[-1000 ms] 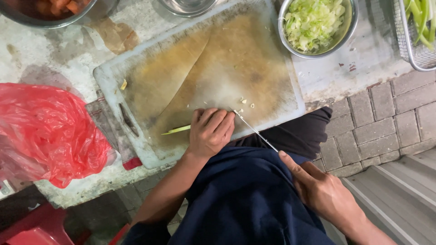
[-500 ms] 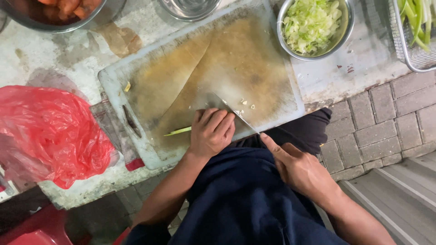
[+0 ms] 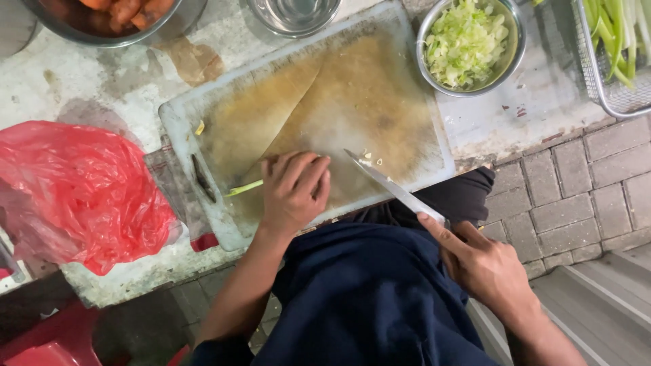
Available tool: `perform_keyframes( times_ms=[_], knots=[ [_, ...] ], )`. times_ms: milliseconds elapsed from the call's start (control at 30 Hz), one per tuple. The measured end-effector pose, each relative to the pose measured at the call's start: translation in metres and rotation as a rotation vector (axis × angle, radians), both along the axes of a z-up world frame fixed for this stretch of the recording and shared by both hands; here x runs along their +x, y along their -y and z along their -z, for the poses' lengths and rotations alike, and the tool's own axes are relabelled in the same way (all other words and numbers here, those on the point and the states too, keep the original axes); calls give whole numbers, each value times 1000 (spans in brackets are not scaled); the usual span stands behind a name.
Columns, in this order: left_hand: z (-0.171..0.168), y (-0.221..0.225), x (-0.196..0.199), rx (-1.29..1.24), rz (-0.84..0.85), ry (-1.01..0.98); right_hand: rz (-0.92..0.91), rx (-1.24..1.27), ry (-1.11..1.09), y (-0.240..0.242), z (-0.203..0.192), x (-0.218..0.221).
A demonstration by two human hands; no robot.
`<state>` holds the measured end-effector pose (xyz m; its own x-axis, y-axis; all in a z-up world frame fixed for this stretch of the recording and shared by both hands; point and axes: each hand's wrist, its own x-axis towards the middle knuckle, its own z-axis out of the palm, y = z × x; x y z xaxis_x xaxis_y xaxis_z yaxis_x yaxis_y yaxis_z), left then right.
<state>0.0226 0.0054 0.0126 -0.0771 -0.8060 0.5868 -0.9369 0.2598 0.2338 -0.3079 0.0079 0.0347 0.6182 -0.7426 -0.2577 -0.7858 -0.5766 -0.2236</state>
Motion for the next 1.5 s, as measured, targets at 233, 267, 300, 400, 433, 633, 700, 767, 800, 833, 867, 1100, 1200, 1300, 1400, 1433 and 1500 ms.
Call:
perform_keyframes(
  times_ms=[233, 267, 300, 400, 433, 633, 700, 767, 800, 833, 867, 1100, 1200, 1300, 1400, 1433, 1500],
  knots=[
    [1, 9, -35, 156, 298, 30, -87, -155, 10, 7, -6, -11],
    [9, 8, -40, 217, 342, 55, -73, -158, 21, 7, -7, -12],
    [17, 7, -46, 277, 387, 81, -59, -162, 33, 6, -8, -12],
    [9, 20, -60, 223, 374, 130, -12, -249, 123, 5, -16, -13],
    [6, 28, -63, 210, 380, 130, -7, -260, 118, 7, -18, -16],
    [9, 104, -81, 119, 487, 107, 96, -595, 25, 22, -39, -41],
    [17, 142, -87, 40, 488, 165, 126, -697, -3, 28, -52, -46],
    [15, 171, -90, 105, 440, 266, 186, -755, -73, 25, -53, -61],
    [14, 185, -90, 180, 377, 364, 233, -801, -137, 24, -53, -68],
    [22, 191, -84, 172, 380, 366, 237, -809, -138, 16, -52, -77],
    [30, 196, -79, 168, 419, 310, 310, -791, -182, 10, -51, -86],
    [-15, 168, -46, -212, 350, 15, 769, 205, 443, -18, -39, -87],
    [-23, 128, -23, -15, 382, -29, 615, 626, 889, -28, -12, -60],
    [-13, 74, -12, 283, 352, -55, 702, 804, 851, -33, 5, -43],
    [18, 38, -11, 387, 376, -172, 693, 914, 975, -35, 22, -37],
    [17, 35, -14, 388, 372, -173, 690, 917, 973, -34, 26, -33],
    [16, 28, -21, 464, 350, -274, 693, 975, 1001, -34, 33, -27]
  ],
)
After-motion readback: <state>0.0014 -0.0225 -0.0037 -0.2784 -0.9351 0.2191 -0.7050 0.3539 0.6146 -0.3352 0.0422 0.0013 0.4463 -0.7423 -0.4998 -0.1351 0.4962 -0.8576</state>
